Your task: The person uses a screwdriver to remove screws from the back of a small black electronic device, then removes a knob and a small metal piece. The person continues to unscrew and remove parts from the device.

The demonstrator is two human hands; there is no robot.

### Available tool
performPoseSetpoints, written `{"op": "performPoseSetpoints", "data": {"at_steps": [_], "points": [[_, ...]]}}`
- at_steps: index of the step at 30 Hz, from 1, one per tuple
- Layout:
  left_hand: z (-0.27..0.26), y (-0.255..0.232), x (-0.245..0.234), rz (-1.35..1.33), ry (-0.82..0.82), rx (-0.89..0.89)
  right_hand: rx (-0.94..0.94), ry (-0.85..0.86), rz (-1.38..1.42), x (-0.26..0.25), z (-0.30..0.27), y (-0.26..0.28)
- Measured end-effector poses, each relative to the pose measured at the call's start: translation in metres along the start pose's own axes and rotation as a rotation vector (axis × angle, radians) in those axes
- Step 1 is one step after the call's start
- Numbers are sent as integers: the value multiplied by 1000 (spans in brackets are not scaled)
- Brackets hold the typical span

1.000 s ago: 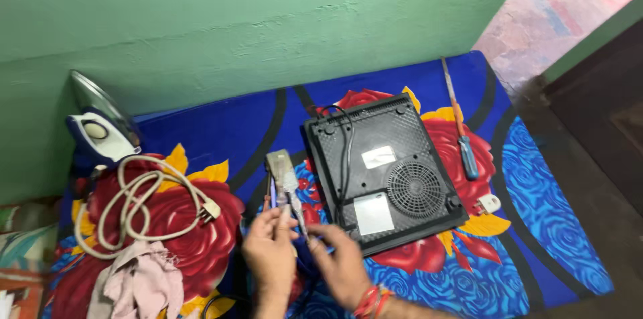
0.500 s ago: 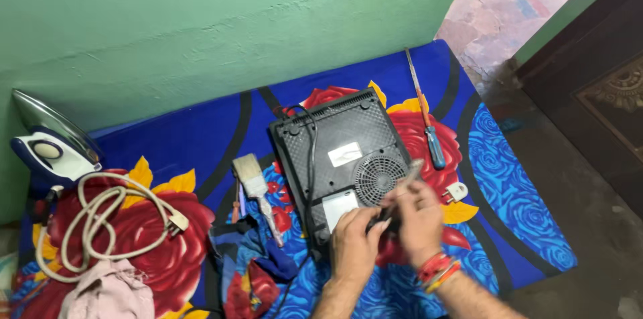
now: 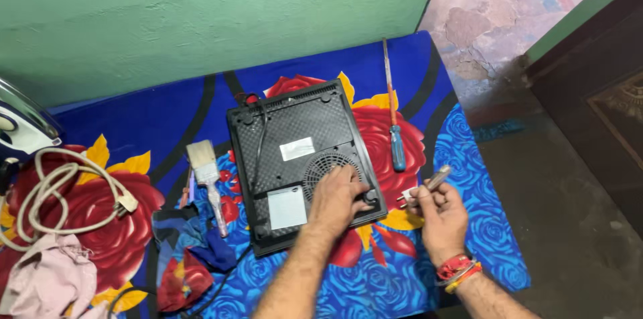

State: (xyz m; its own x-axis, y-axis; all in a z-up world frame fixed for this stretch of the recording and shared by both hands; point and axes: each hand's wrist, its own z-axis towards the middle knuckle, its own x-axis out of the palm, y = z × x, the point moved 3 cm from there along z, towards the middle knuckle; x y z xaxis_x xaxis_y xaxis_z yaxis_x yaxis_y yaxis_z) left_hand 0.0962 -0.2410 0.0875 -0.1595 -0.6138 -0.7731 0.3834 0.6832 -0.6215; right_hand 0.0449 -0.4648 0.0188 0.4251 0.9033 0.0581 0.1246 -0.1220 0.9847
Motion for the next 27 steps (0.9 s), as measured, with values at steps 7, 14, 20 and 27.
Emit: {"op": "performPoseSetpoints", "data": {"at_steps": [7, 14, 20, 27], "points": [[23, 10, 17, 236, 271, 116, 5, 149, -80, -4, 6, 2], [35, 11, 16, 268, 337, 180, 69, 178, -56, 4, 10, 7], [-24, -11, 0, -99, 160, -154, -10, 213, 60, 21, 12, 17], [-69, -43, 27, -126, 96, -245, -95, 276, 78, 33, 0, 40]]}}
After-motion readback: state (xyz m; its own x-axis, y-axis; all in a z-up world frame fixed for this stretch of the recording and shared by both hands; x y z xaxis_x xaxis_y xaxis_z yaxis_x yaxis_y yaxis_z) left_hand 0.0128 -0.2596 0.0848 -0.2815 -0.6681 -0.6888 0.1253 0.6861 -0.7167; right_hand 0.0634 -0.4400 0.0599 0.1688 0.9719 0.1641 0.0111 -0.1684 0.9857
